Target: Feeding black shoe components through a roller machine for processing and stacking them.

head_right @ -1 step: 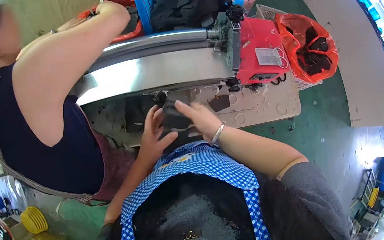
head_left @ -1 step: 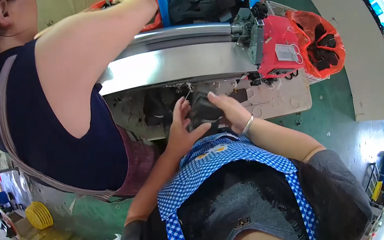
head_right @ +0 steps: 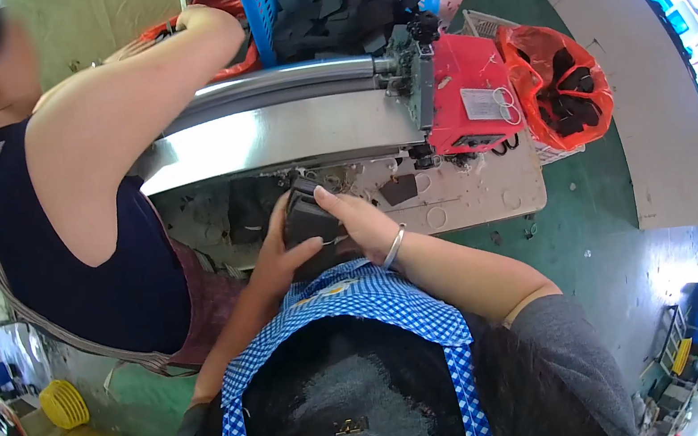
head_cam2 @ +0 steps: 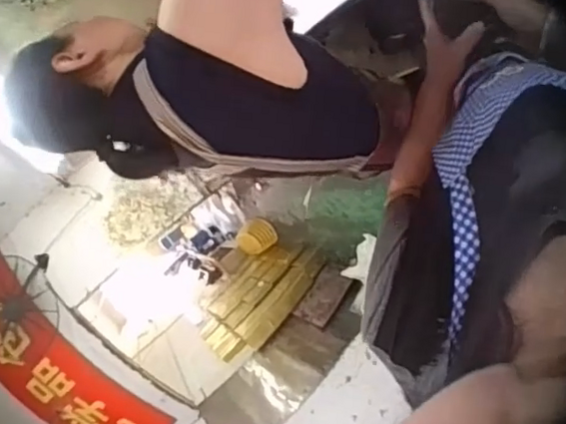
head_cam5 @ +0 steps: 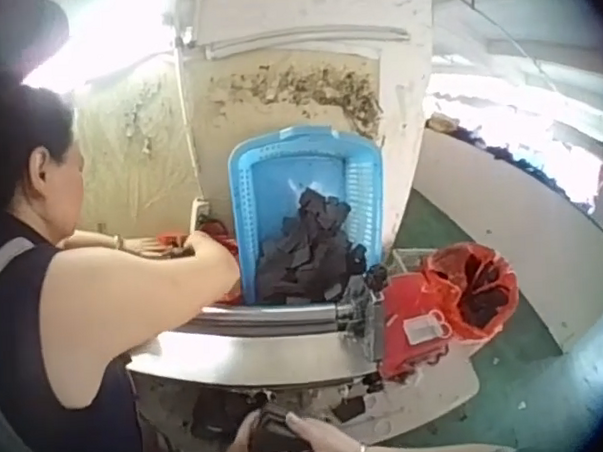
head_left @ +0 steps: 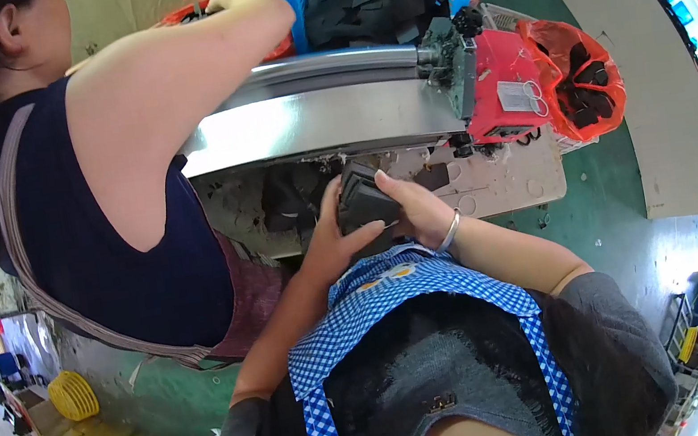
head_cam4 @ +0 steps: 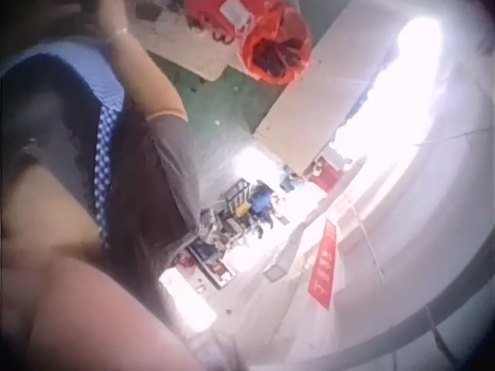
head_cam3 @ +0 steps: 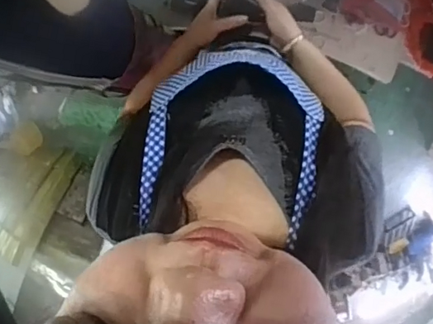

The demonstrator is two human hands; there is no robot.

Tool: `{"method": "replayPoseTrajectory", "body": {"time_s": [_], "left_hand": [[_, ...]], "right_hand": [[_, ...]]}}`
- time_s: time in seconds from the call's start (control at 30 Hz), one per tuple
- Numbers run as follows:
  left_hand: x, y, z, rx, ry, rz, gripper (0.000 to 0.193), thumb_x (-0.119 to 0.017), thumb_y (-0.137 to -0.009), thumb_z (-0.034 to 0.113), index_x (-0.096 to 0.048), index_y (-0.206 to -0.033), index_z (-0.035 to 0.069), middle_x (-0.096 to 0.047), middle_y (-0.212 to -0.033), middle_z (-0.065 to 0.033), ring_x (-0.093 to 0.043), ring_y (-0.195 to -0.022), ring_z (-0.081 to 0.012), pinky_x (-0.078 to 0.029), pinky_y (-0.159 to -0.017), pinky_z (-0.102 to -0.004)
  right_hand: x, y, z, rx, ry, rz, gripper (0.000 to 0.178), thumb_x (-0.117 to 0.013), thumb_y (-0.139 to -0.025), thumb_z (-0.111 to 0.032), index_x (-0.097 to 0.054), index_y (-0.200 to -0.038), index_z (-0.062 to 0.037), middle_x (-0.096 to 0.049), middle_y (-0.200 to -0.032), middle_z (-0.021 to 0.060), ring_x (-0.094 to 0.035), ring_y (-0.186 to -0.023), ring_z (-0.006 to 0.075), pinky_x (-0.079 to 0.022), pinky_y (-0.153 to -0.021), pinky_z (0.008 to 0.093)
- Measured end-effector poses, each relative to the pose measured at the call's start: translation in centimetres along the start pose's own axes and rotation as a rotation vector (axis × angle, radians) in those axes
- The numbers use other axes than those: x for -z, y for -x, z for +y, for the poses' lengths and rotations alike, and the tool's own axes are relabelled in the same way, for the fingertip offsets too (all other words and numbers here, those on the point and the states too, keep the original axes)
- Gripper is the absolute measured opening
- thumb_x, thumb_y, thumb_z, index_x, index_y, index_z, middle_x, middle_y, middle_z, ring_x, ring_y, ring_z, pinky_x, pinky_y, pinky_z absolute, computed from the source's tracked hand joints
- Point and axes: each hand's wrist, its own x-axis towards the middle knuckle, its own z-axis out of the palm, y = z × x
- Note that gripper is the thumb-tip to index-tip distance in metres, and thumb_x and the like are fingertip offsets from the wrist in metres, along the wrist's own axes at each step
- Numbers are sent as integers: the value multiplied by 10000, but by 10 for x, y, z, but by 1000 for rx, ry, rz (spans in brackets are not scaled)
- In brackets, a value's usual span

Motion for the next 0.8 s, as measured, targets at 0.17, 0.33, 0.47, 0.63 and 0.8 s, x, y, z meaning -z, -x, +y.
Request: {"method": "replayPoseTrajectory", "body": {"time_s": [0.17,0.33,0.47,0.63,0.8], "left_hand": [[0,-8,15,281,587,-166,478,-530,-823,343,-437,-1184,45,-501,-1147,-128,-486,-1051,-232,-404,-872,-404],[-31,-13,14,303,624,-91,444,-518,-836,327,-446,-1157,29,-507,-1131,-114,-504,-1025,-234,-403,-888,-421],[-55,-14,22,291,558,-126,377,-577,-796,162,-465,-1114,-7,-535,-1033,-123,-545,-957,-222,-444,-859,-366],[-71,-23,44,398,524,-144,503,-677,-683,117,-462,-1118,-15,-550,-1003,-94,-543,-928,-192,-434,-842,-312],[-95,-26,62,356,107,-204,661,-739,-590,115,-428,-1161,-5,-528,-1017,-79,-507,-946,-163,-389,-850,-275]], "right_hand": [[4,44,-33,324,538,94,346,-503,-861,-304,-555,-982,16,-576,-866,105,-595,-773,223,-482,-677,308],[21,49,-42,1411,1324,253,279,-648,-642,-60,-601,-914,-16,-564,-847,109,-561,-751,270,-469,-632,316],[40,58,-59,1521,1264,174,227,-630,-600,-20,-579,-821,-15,-552,-819,103,-549,-723,264,-461,-615,324],[74,66,-63,1178,969,-135,89,-555,-641,-32,-525,-724,-27,-505,-726,111,-509,-673,266,-420,-612,337],[106,83,-97,711,953,-612,286,-574,-795,-292,-567,-720,-16,-504,-710,87,-507,-696,188,-395,-620,302]]}}
